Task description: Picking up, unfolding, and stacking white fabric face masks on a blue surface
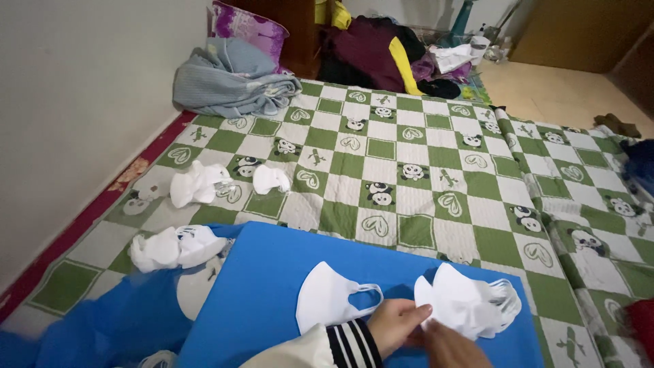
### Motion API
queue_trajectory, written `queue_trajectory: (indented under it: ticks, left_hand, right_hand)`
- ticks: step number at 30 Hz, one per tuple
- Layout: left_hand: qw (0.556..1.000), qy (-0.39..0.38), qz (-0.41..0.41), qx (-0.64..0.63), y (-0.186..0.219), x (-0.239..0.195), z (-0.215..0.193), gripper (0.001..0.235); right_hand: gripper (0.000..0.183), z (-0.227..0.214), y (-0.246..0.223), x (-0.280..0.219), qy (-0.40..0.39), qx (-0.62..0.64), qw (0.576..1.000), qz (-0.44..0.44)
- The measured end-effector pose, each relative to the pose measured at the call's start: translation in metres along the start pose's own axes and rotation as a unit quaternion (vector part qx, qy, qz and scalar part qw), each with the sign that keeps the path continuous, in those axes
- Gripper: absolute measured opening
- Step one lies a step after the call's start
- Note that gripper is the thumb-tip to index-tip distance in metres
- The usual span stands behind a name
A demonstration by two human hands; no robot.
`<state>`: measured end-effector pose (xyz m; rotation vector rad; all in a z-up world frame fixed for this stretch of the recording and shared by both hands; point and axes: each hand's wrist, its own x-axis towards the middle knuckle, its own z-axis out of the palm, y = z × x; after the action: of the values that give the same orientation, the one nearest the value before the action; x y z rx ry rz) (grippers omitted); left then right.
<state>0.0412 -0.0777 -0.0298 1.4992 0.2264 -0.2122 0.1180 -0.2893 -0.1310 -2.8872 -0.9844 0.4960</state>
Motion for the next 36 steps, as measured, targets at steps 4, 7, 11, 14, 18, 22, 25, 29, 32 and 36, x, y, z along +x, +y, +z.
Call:
queue_trajectory:
  ticks: [4, 7, 11, 14, 18, 22, 25, 29, 32, 36]
  left_hand:
    - [1.0, 0.006, -0.006, 0.016, 0.015, -0.022, -0.012, 0.008]
    - [0.997, 0.004, 0.027, 0.067, 0.017, -0.038, -0.029, 0.022]
    - [0.987, -0.056, 0.1, 0.112, 0.025, -0.063, -0.06, 0.014]
    - [0.985, -0.095, 0.128, 0.06, 0.024, -0.077, -0.084, 0.01]
    - [0.993, -0.082, 0.082, -0.003, 0.023, -0.09, -0.121, 0.018]
    - [0.993, -0.09, 0.03, -0.066, 0.035, -0.112, -0.141, 0.028]
    - [0.994, -0.077, 0.05, -0.054, 0.035, -0.122, -0.156, 0.023]
    - [0.996, -0.001, 0.087, -0.021, 0.025, -0.129, -0.183, 0.035]
    - [0.996, 0.046, 0.071, 0.028, 0.008, -0.129, -0.194, 0.035]
    - [0.987, 0.116, 0.047, 0.098, -0.015, -0.121, -0.199, 0.038]
  right_hand:
    - [0.018, -0.06, -0.114, -0.059, 0.516, -0.02, 0.856, -0.022]
    - [0.024, -0.052, -0.069, -0.051, 0.463, -0.027, 0.85, -0.252]
    - [0.091, -0.099, -0.086, -0.071, 0.467, 0.105, 0.874, -0.081]
    - [0.095, -0.103, -0.065, -0.061, 0.332, 0.316, 0.884, -0.088]
    - [0.085, -0.131, -0.082, -0.051, -0.012, 0.747, 0.66, 0.081]
    - [0.061, -0.054, -0.061, -0.017, -0.012, 0.76, 0.641, -0.107]
    - [0.072, -0.031, -0.072, -0.004, -0.047, 0.831, 0.552, -0.058]
    - [0.009, -0.058, -0.1, 0.0, -0.072, 0.857, 0.498, -0.114]
    - [0.004, -0.058, -0.104, 0.01, -0.047, 0.862, 0.505, -0.009]
    - [0.018, -0.044, -0.115, 0.026, 0.06, 0.806, 0.585, 0.066]
